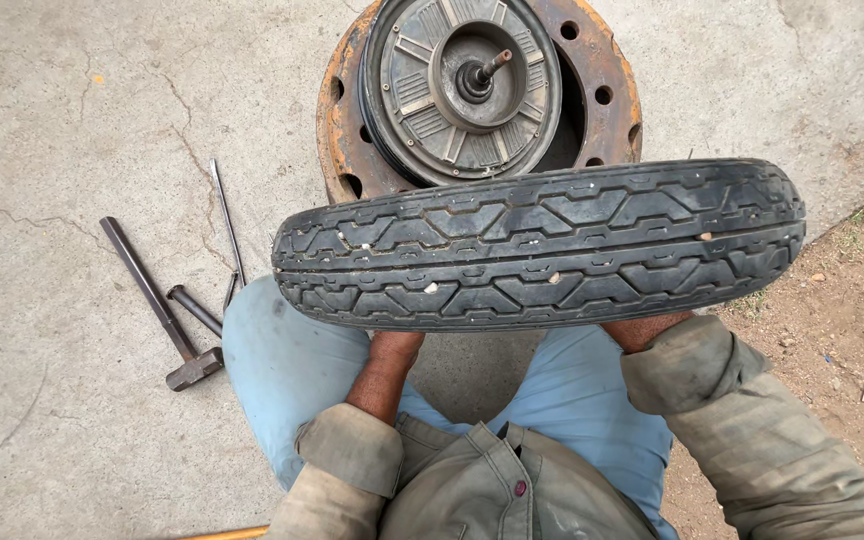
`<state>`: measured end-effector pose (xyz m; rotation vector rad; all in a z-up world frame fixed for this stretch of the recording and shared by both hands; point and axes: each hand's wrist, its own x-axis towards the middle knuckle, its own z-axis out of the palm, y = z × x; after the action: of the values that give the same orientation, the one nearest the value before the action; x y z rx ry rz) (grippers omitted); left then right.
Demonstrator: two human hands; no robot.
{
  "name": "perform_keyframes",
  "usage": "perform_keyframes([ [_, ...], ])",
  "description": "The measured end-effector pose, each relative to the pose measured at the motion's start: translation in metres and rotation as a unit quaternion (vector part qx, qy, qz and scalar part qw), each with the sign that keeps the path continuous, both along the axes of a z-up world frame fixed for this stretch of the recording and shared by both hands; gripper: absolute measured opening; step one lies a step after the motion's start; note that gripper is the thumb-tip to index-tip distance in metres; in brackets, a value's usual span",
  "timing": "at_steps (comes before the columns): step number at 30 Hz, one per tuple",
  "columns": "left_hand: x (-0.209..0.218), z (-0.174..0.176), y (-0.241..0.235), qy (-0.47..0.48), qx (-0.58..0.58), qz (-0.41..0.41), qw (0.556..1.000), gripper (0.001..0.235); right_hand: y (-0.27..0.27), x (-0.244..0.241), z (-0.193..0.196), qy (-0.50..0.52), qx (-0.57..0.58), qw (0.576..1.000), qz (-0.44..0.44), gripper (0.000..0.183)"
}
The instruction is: The person removes a motorcycle tire from a wheel rim using tire levers and a hammer. They then inspect the tire and the inner tube, checking for damage or leaks, and manipulate the tire to ensure the tube is properly seated inside.
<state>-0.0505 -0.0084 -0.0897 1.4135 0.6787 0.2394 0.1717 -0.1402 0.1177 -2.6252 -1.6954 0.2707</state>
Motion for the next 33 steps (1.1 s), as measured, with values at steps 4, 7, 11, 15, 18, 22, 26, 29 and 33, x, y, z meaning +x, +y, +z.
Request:
perform_keyframes([
  [4,0.03,0.06,0.01,0.071,-0.111,0.042,0.99,0.038,0.013,-0.002,-0.01,0.015,-0.011,1.0,0.016,0.047],
  [7,0.046,0.099,0.014,0.105,-0.157,0.096,0.977,0.033,0.031,0.001,-0.016,0.022,-0.02,0.999,0.038,0.048],
  [11,0.049,0.1,0.021,0.09,-0.166,0.102,0.977,0.034,0.035,-0.006,-0.016,0.043,-0.069,0.994,0.072,0.05],
  [15,0.041,0.079,0.022,0.035,-0.154,0.123,0.98,0.035,0.029,-0.013,-0.009,0.064,-0.119,0.983,0.122,0.051],
  [18,0.04,0.071,0.014,0.015,-0.148,0.127,0.981,0.036,0.019,-0.019,-0.008,0.076,-0.149,0.976,0.14,0.052],
  [22,0.041,0.07,0.012,-0.009,-0.127,0.131,0.983,0.038,0.014,-0.028,-0.012,0.097,-0.113,0.981,0.127,0.055],
  [26,0.048,0.066,0.009,-0.022,-0.111,0.115,0.987,0.04,0.0,-0.034,-0.018,0.093,-0.08,0.985,0.118,0.051],
  [29,0.046,0.061,0.007,-0.02,-0.103,0.1,0.989,0.042,-0.005,-0.036,-0.017,0.088,-0.07,0.988,0.11,0.048],
  [33,0.05,0.049,0.009,-0.025,-0.076,0.105,0.991,0.044,0.003,-0.034,-0.013,0.074,-0.055,0.99,0.108,0.045],
])
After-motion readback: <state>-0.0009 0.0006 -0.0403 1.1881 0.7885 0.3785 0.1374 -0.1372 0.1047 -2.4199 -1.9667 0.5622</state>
